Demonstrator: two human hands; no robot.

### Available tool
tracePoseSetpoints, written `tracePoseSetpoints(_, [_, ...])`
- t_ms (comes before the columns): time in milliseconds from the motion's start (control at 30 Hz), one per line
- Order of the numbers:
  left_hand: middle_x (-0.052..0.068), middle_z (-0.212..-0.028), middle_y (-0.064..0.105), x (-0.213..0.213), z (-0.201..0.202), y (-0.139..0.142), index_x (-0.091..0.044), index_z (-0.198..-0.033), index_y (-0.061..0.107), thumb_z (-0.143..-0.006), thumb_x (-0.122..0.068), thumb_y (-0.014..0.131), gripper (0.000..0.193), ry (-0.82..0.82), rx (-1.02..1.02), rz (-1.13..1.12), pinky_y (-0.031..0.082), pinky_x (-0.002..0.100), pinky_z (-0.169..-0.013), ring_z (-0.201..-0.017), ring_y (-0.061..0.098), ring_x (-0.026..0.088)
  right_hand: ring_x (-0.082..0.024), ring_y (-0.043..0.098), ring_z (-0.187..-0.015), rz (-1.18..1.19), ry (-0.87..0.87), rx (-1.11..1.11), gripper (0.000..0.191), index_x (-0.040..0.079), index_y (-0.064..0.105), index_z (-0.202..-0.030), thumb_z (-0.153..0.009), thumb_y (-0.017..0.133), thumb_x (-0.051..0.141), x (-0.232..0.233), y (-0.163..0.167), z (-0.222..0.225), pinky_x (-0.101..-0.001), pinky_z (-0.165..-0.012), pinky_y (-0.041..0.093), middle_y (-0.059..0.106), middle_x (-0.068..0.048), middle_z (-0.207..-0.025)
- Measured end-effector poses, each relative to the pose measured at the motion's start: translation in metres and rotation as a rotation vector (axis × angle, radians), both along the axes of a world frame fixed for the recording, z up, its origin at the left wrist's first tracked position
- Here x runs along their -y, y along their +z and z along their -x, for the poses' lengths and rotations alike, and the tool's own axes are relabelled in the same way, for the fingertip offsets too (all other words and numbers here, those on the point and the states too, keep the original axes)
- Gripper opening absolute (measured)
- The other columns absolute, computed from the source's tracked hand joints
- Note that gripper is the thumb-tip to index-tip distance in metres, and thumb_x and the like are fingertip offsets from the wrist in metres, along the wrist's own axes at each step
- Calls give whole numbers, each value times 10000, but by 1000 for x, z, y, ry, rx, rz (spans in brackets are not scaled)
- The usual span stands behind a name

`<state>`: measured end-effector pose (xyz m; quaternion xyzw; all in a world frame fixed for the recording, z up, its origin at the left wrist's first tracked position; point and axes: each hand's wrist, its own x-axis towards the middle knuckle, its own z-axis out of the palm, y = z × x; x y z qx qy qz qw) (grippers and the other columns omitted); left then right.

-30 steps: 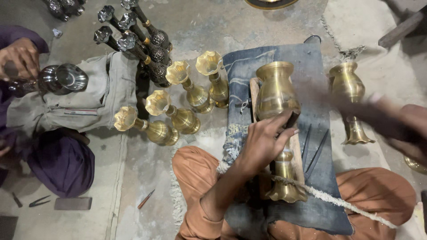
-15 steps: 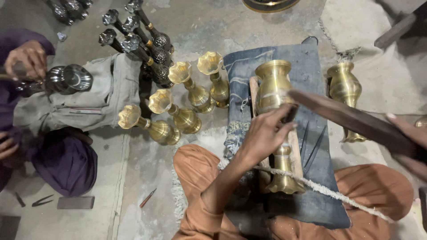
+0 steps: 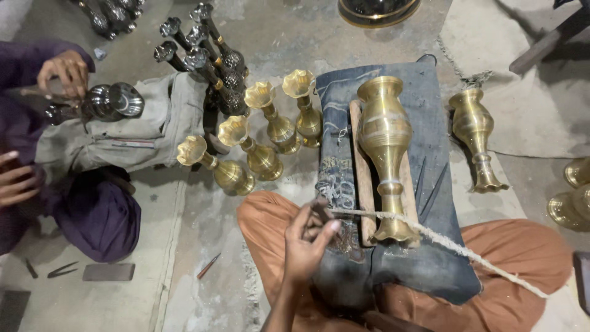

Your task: The person sits on the floor finishing a brass vase, rubbing its surface with a flat wooden block, scraping the seam area with a small hand tool, and pulling a rope wrapped around the vase to rotate it against an abrasive while holding it steady.

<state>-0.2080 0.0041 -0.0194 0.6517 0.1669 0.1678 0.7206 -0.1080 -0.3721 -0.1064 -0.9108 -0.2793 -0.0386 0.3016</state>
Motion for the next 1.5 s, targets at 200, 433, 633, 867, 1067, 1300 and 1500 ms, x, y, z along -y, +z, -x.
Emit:
tracePoseSetpoints(200, [28,-1073,703,9,28,-9,2,-1309,668,-898,-46,749,422,-109,-52,-95,550,201,-706,-793,597,57,-210,729,-804,-2,-6,26,565,108,636,-1258,-724,817,149,-13,-5,18,-355,-755,575,742,-89,-904])
tracePoseSetpoints(433, [56,-1122,721,14,25,-9,-6,-1302,675,-914,-38,736,394,-199,-86,15,587,228,-762,-845,635,55,-218,738,-820,-24,0,35,478,102,680,-1167,-715,821,173,-8,-11,26,-369,-775,580,748,-88,-914])
tracePoseSetpoints(633, [37,-1194,717,12,12,-6,0,-1315,660,-902,-13,728,419,-263,-85,-82,615,241,-780,-820,624,52,-225,745,-833,-2,0,32,407,97,717,-1089,-708,823,194,-10,-17,48,-380,-793,584,754,-87,-923])
tracePoseSetpoints(867, [28,-1200,721,12,-4,-12,-2,-1377,606,-929,28,693,458,-294,-98,93,607,228,-788,-841,616,40,-252,751,-871,136,-72,241,363,83,761,-1024,-687,816,206,-4,-10,42,-400,-836,586,750,-93,-955])
tracePoseSetpoints(1067, [84,-1108,740,8,-10,-12,-29,-1328,666,-915,-21,718,417,-367,-81,-314,571,277,-796,-904,666,64,-151,728,-766,-57,-279,-30,477,93,711,-1247,-809,786,265,-13,28,35,-290,-651,561,729,-43,-1000])
tracePoseSetpoints(1300, [51,-926,729,18,-17,-8,-41,-1263,686,-919,-131,753,363,-342,-162,-109,546,268,-711,-783,647,75,-291,689,-927,229,-138,82,331,97,743,-1120,-815,745,226,-49,43,27,-416,-733,570,680,-83,-1041])
tracePoseSetpoints(1500, [50,-967,736,1,8,12,-67,-1272,695,-908,-209,761,396,-442,-299,-238,517,308,-767,-860,669,135,-250,688,-961,-18,-118,6,259,45,702,-1136,-885,715,107,-11,24,26,-358,-774,573,694,-66,-1133])
